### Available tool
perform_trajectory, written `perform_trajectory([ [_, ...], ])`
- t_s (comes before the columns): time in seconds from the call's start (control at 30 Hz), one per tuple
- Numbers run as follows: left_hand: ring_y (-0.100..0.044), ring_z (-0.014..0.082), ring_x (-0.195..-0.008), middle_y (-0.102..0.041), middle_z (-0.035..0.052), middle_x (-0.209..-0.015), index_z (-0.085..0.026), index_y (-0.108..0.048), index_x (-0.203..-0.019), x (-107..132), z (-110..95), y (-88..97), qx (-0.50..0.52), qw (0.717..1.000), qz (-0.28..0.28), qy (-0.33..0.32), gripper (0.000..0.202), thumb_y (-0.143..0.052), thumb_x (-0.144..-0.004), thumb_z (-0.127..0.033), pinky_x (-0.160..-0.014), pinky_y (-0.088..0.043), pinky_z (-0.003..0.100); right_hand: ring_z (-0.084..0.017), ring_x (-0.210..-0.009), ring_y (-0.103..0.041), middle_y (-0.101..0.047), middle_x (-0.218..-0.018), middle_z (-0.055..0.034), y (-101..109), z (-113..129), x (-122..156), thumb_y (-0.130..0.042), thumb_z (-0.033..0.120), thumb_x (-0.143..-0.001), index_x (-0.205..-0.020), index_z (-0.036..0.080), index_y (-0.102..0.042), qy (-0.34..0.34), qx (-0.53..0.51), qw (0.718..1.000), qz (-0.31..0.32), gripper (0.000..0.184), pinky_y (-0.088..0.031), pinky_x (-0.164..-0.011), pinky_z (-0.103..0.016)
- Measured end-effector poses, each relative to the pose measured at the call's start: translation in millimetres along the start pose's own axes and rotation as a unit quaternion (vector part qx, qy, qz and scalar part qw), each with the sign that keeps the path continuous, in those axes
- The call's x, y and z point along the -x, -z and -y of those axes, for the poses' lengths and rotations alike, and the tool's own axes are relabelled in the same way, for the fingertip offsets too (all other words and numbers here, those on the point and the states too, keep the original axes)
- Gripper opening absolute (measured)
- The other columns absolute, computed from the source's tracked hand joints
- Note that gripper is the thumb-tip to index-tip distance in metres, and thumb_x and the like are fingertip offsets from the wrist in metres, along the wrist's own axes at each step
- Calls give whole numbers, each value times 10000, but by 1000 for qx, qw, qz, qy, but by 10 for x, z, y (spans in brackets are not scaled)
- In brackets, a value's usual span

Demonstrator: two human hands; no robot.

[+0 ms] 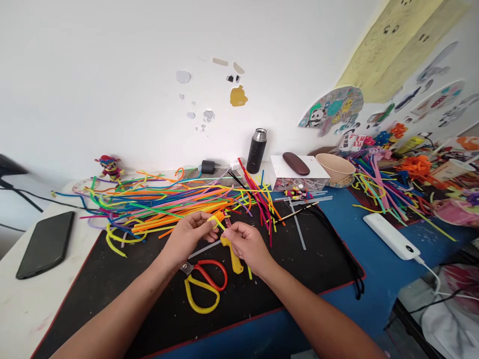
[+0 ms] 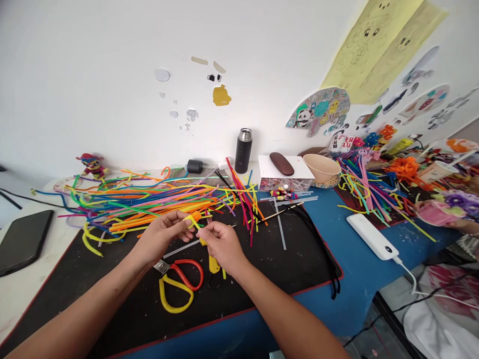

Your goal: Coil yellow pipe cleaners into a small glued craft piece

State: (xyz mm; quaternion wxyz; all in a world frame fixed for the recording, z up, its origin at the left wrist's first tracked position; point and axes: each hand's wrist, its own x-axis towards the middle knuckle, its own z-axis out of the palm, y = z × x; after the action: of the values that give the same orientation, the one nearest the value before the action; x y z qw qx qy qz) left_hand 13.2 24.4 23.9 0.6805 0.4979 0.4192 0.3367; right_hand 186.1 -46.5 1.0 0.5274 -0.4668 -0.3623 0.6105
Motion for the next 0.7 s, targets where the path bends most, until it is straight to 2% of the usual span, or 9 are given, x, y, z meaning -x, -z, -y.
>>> perform_trajectory([
  [0.33, -698, 183, -629, -730, 26, -713, -180, -668, -877, -14, 44, -7, -80, 996, -21, -42, 507, -872, -699, -608, -642, -576, 305, -51, -355, -258, -365, -445, 121, 18, -38, 4, -814, 600, -784, -784, 185, -677, 2, 2, 1000, -1, 437, -160, -381, -212],
  [0.7, -707, 182, -665, -734, 30, -763, -177, -666, -934, -33, 126, 30, -125, 989, -21, -75, 459, -829, -786, -580, -682, -574, 304, -56, -360, -267, -368, -441, 118, -2, -25, 5, -816, 592, -784, -767, 186, -671, -2, 5, 1000, -2, 431, -157, -382, -213],
])
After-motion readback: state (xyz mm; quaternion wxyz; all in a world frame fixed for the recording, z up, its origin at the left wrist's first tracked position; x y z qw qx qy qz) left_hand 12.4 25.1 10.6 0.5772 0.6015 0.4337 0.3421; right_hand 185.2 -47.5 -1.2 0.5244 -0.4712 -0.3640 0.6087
